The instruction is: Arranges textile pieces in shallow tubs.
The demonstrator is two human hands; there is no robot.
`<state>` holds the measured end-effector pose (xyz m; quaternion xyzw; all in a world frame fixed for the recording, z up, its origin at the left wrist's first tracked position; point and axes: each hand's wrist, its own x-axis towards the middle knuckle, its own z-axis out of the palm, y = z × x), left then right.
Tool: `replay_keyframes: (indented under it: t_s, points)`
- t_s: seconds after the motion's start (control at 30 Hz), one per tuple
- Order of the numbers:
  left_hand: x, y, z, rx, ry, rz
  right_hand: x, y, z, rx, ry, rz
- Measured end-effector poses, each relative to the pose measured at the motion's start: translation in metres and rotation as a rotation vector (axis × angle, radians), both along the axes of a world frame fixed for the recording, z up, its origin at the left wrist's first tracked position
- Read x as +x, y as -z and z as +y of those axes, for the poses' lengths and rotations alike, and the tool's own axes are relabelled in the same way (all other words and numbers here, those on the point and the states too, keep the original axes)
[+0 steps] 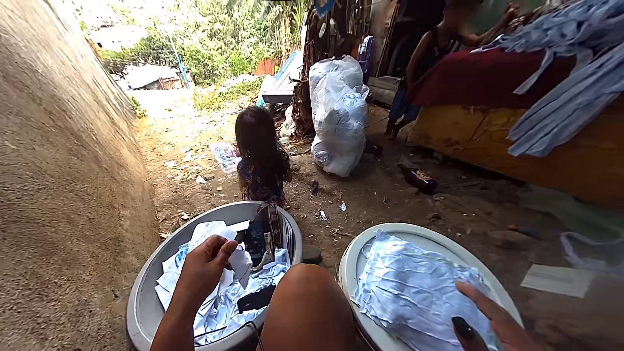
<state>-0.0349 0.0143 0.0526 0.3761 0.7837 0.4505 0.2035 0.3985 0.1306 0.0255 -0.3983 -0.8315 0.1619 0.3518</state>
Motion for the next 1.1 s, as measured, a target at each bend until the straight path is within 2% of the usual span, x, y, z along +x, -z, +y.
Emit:
replay_keyframes:
  t_s: [0.1, 0.2, 0.33, 0.43, 0.6, 0.67, 0.77, 0.83, 0.9, 0.97, 1.03, 1.1]
  points:
    - [0.029, -0.027, 0.000, 0.144, 0.173, 0.030, -0.011, -0.004, -0.014, -0.045, -0.054, 0.067]
    - [0.054, -0.036, -0.004, 0.238, 0.336, -0.002, -0.021, -0.004, -0.027, -0.125, -0.141, 0.155]
    - [0.078, -0.036, -0.007, 0.312, 0.461, -0.247, -0.048, -0.003, -0.042, -0.239, -0.267, 0.279]
    - [0.105, -0.045, -0.010, 0.360, 0.496, -0.473, -0.073, -0.004, -0.051, -0.206, -0.364, 0.294]
    - [0.148, -0.042, -0.011, 0.552, 0.707, -0.726, -0.101, 0.010, -0.068, -0.127, -0.475, 0.332]
    - [0.162, -0.041, -0.013, 0.602, 0.653, -0.813, -0.098, 0.009, -0.069, -0.191, -0.529, 0.452]
    - [0.170, -0.035, -0.009, 0.651, 0.291, -0.920, -0.079, 0.004, -0.059, -0.402, -0.594, 0.548]
    - [0.168, -0.025, 0.001, 0.604, 0.075, -0.891, -0.069, 0.004, -0.053, -0.423, -0.570, 0.540]
    - [0.165, -0.005, 0.005, 0.519, 0.051, -0.813, -0.063, 0.002, -0.052, -0.404, -0.481, 0.496]
    - [0.165, 0.014, 0.001, 0.445, 0.190, -0.749, -0.057, -0.002, -0.053, -0.417, -0.362, 0.492]
    - [0.170, 0.020, -0.002, 0.385, 0.384, -0.786, -0.051, -0.011, -0.053, -0.419, -0.257, 0.522]
    - [0.178, 0.030, 0.001, 0.391, 0.694, -0.686, -0.042, -0.022, -0.052, -0.407, -0.193, 0.539]
